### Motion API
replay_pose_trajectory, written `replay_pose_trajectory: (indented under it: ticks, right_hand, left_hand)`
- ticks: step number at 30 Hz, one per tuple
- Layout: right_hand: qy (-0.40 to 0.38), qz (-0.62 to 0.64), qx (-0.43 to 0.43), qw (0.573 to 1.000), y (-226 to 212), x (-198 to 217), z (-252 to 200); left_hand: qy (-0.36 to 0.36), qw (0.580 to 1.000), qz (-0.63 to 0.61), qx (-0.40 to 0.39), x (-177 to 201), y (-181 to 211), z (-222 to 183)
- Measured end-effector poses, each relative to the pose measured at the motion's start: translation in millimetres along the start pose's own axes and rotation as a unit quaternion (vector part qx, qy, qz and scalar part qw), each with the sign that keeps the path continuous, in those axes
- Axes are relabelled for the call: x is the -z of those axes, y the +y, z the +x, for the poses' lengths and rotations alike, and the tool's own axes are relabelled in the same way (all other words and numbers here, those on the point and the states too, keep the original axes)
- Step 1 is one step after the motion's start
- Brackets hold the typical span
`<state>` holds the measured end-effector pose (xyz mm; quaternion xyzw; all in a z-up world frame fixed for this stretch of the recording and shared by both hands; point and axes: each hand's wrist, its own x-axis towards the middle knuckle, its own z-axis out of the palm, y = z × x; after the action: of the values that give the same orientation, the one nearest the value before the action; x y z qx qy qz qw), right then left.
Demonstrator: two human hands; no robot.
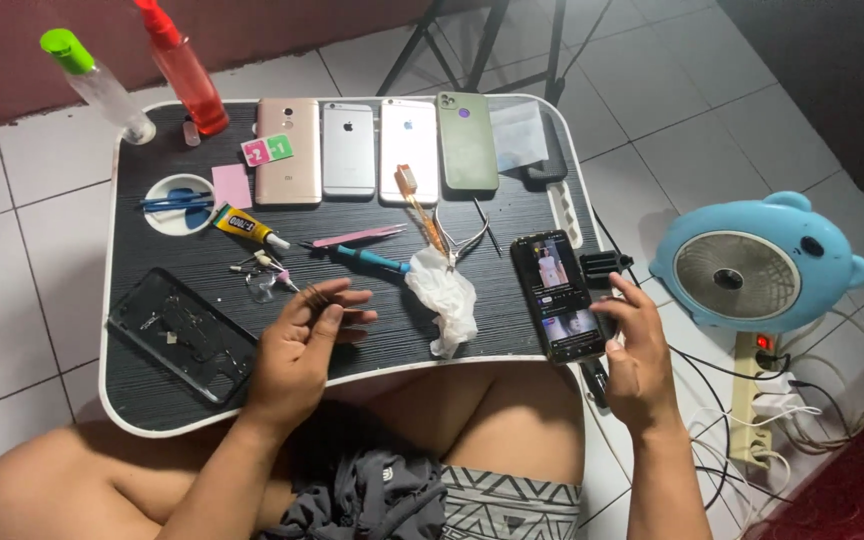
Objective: Organizing a workspace for electronics repair, including arranging tools and smartphone components on a small table.
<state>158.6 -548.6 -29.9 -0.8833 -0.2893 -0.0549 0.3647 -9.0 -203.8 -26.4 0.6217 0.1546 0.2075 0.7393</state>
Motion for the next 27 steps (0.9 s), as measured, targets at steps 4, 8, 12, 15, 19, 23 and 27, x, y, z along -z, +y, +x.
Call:
replay_pose_trajectory:
  ticks: [4,8,12,15,19,23,27]
  right_hand:
    - [-0.015,-0.005,0.009,1.0,-6.5,-0.2,2.2]
    - [-0.023,-0.024,0.002,0.999,-2.9,-1.6,4.0]
    - [-0.025,-0.029,-0.005,0.999,-0.8,-3.8,2.7]
    - [-0.025,-0.031,-0.009,0.999,-6.3,-3.5,2.2]
    - [-0.027,-0.034,-0.008,0.999,-10.0,-3.7,4.3]
    - [-0.033,-0.057,-0.01,0.998,-17.0,-2.8,9.5]
    - [-0.031,-0.047,-0.009,0.998,-12.5,-2.5,9.5]
  left_hand:
    - [0.003,1.0,-0.01,0.004,1.1,-5.8,1.9]
    - [0.001,1.0,-0.01,0.009,1.6,-7.1,2.6]
    - [0.001,1.0,-0.019,0.014,2.7,-6.8,1.4]
    - [0.0,1.0,-0.022,0.014,2.8,-6.6,2.0]
    - [-0.002,1.0,-0.024,0.011,3.2,-4.6,1.2]
    - [-0.006,1.0,-0.021,0.014,4.8,-5.3,1.9]
    - [-0.003,1.0,-0.029,0.012,4.4,-7.4,2.0]
